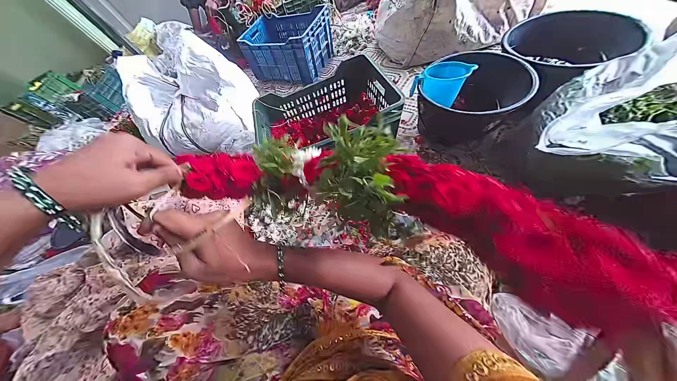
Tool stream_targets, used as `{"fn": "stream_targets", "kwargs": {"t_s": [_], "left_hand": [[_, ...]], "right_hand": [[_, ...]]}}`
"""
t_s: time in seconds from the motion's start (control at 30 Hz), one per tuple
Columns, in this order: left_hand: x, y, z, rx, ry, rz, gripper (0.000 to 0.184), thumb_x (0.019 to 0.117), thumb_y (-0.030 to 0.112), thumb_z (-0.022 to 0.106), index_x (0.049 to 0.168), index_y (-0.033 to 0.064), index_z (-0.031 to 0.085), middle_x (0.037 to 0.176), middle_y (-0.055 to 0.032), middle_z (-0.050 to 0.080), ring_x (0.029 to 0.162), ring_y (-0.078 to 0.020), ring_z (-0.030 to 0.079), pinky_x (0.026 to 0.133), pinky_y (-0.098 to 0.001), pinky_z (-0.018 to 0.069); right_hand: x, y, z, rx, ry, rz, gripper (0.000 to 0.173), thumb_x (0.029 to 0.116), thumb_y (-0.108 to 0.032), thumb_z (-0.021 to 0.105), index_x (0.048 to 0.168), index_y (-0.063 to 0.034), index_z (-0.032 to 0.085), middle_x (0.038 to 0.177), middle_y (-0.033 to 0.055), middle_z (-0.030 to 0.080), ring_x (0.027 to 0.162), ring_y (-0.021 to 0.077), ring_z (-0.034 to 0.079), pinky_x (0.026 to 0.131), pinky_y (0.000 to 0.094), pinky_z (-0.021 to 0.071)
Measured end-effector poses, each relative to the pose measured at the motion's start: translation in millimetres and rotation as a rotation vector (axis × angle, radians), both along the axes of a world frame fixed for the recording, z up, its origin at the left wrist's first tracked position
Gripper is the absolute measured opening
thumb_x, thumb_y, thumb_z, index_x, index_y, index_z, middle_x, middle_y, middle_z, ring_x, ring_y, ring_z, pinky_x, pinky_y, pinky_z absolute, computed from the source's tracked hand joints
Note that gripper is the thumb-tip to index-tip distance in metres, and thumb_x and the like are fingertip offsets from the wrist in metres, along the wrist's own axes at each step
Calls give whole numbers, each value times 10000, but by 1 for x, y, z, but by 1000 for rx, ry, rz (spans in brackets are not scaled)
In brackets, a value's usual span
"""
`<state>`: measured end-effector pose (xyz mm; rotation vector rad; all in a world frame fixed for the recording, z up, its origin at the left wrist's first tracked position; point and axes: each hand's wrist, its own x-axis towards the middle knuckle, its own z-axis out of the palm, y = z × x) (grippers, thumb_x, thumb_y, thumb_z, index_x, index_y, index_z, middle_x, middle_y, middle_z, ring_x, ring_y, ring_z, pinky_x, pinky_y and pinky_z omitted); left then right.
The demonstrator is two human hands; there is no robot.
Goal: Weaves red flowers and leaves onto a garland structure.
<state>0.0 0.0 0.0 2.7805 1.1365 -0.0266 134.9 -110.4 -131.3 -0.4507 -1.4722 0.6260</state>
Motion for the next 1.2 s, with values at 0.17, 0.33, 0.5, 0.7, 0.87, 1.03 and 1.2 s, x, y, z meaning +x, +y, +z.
{"fn": "stream_targets", "kwargs": {"t_s": [0.17,0.33,0.5,0.7,0.87,1.03,1.2], "left_hand": [[36,-59,-83,-1025,-442,395,398,989,96,467,651,188,655,491,125,505,407,65,417,386,-119,336],[58,-73,-97,-1031,-704,328,377,964,70,458,684,200,674,493,160,464,409,95,359,389,-92,293],[19,-87,-87,-783,-922,405,321,932,74,531,732,217,737,578,129,604,430,105,392,400,-74,307],[-6,-86,-112,-162,-764,347,126,891,188,670,800,160,753,663,152,655,553,107,530,519,-91,441],[-24,-75,-110,-173,-882,252,152,946,291,669,827,240,748,632,169,615,515,86,503,475,-97,422],[-34,-70,-95,-354,-1168,183,175,933,309,714,779,228,723,586,161,543,488,79,444,461,-80,372],[-41,-65,-102,-386,-1074,90,162,975,314,667,864,224,741,697,173,625,619,102,553,571,-65,456]], "right_hand": [[24,-40,-49,87,12,-95,171,952,-14,541,888,83,667,712,152,681,596,203,666,547,352,542],[60,-61,-74,206,-105,-281,241,1010,-92,492,881,28,657,670,104,661,565,158,629,544,281,516],[79,-83,-111,-29,-189,-271,153,1025,-111,513,973,-21,626,738,74,649,641,119,624,629,229,534],[59,-106,-121,122,-399,-71,122,979,-116,535,980,-64,646,732,58,652,655,206,616,636,319,524],[59,-113,-149,211,-467,105,172,1041,-102,511,960,-36,648,766,106,663,715,248,658,705,353,556],[159,-66,-261,-388,-1155,194,201,902,-81,674,1091,-34,721,912,165,735,842,360,730,740,576,588],[216,57,-321,-1084,-1408,-138,331,994,-74,512,1297,7,618,1247,283,650,1167,480,628,952,662,489]]}}
